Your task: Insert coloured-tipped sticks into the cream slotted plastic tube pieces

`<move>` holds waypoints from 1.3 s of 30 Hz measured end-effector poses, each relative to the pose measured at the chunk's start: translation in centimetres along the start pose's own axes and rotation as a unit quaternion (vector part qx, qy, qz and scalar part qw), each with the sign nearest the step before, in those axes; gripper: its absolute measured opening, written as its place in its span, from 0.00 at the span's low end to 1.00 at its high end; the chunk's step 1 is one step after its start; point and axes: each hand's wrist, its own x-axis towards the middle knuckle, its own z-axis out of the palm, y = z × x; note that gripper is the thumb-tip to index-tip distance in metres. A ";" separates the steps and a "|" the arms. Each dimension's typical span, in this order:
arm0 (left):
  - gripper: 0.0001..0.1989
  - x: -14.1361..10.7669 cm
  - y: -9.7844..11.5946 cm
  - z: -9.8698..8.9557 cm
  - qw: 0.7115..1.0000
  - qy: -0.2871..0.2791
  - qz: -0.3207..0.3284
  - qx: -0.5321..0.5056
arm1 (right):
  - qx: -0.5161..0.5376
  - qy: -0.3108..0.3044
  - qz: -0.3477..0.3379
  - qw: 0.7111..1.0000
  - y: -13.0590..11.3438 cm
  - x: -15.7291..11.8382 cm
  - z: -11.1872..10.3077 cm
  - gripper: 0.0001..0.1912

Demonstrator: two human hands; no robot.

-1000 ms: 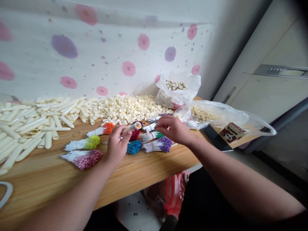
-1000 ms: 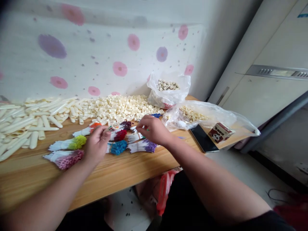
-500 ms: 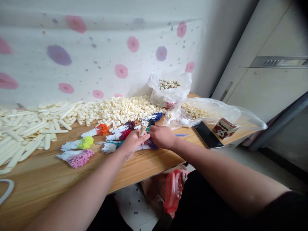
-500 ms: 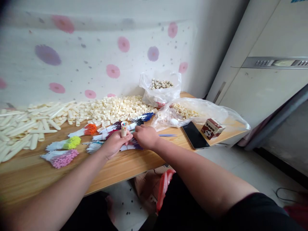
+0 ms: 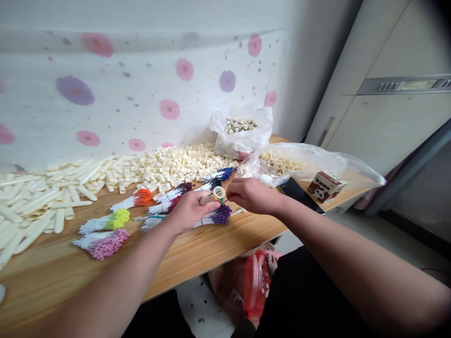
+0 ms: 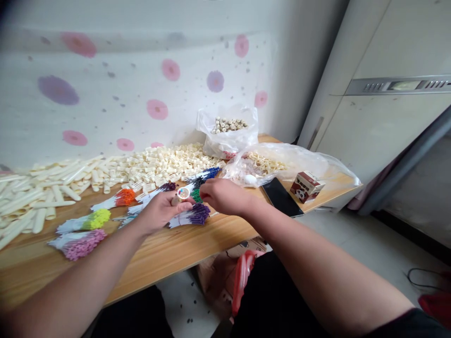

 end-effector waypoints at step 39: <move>0.04 -0.8 -2.2 -1.5 0.968 0.219 0.124 -0.005 | 0.056 0.261 -0.127 0.955 -9.2 -0.1 -3.5 0.10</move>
